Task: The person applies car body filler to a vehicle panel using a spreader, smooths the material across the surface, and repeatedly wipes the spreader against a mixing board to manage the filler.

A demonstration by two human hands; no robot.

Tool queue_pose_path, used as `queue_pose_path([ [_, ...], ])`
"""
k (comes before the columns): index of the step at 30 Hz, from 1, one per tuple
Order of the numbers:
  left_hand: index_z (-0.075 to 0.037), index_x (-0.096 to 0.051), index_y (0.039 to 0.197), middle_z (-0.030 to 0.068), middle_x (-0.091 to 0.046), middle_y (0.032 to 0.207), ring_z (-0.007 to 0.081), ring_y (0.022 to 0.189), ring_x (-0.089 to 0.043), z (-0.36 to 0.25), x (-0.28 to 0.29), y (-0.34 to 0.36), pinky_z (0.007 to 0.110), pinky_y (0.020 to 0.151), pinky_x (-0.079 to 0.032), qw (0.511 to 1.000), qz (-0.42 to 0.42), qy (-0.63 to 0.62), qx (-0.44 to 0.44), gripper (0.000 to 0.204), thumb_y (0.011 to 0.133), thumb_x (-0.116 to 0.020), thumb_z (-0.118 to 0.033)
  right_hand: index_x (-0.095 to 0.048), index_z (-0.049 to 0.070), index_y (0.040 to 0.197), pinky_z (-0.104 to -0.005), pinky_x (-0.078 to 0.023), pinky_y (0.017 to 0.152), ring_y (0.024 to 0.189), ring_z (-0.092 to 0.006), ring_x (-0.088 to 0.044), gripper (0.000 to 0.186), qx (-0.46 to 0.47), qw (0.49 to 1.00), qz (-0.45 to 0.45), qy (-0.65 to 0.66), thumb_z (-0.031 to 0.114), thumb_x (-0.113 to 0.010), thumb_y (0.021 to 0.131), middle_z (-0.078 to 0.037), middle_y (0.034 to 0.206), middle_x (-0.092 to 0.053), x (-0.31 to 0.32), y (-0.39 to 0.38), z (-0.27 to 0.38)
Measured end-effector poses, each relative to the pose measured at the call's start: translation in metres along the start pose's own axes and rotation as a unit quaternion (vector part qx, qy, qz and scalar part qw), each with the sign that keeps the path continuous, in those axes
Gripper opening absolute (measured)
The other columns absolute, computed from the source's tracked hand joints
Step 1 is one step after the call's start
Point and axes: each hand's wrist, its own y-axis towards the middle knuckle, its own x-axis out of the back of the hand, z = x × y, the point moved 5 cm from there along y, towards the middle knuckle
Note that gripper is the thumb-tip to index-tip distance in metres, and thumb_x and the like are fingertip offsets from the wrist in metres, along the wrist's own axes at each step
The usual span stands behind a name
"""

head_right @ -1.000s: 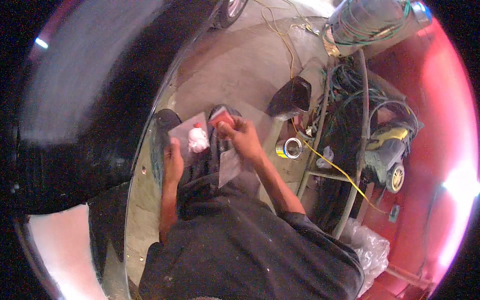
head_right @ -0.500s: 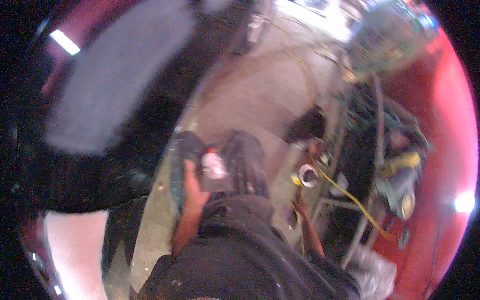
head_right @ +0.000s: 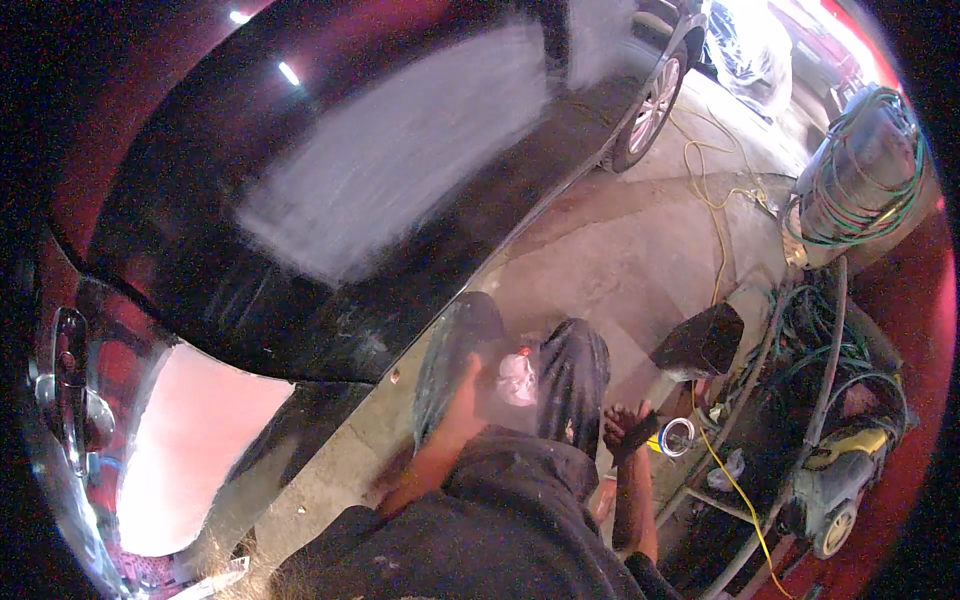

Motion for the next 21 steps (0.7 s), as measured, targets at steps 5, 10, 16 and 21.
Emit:
queue_pose_path([
  [5, -0.008, -0.048, 0.148, 0.0084, -0.057, 0.145, 0.0255, 0.132, -0.055, -0.022, 0.015, -0.004, 0.044, 0.114, -0.042, 0.993, 0.001, 0.023, -0.117, 0.06, 0.105, -0.052, -0.05, -0.063, 0.013, 0.089, -0.0329, -0.042, 0.051, 0.06, -0.0169, -0.053, 0.074, 0.122, 0.866, -0.358, -0.327, 0.083, -0.039, 0.093, -0.004, 0.082, -0.061, -0.127, 0.047, -0.027],
  [10, -0.008, -0.044, 0.151, 0.0103, -0.052, 0.15, 0.0279, 0.137, -0.051, -0.049, -0.03, -0.009, 0.046, 0.116, -0.04, 0.974, 0.019, 0.086, -0.207, 0.066, 0.107, -0.042, -0.056, -0.064, 0.01, 0.091, -0.0354, -0.048, 0.063, 0.071, -0.0178, -0.057, 0.078, 0.115, 0.886, -0.166, -0.418, 0.085, -0.043, 0.09, -0.003, 0.079, -0.06, -0.161, 0.082, -0.044],
  [16, -0.008, -0.037, 0.156, 0.011, -0.045, 0.156, 0.0299, 0.143, -0.044, -0.057, -0.032, -0.01, 0.048, 0.118, -0.036, 0.97, -0.005, 0.114, -0.216, 0.078, 0.103, -0.04, -0.066, -0.065, 0.013, 0.092, -0.0355, -0.047, 0.058, 0.07, -0.0169, -0.057, 0.078, -0.007, 0.931, -0.176, -0.319, 0.087, -0.039, 0.09, -0.002, 0.078, -0.06, -0.17, 0.083, -0.082],
  [21, -0.007, -0.035, 0.156, 0.0111, -0.043, 0.157, 0.0306, 0.144, -0.043, -0.054, -0.02, -0.008, 0.048, 0.119, -0.035, 0.967, -0.017, 0.127, -0.22, 0.08, 0.103, -0.04, -0.067, -0.065, 0.014, 0.098, -0.032, -0.043, 0.045, 0.06, -0.0127, -0.055, 0.072, -0.066, 0.908, -0.166, -0.378, 0.081, -0.039, 0.095, 0.001, 0.074, -0.059, -0.15, 0.067, -0.102],
])
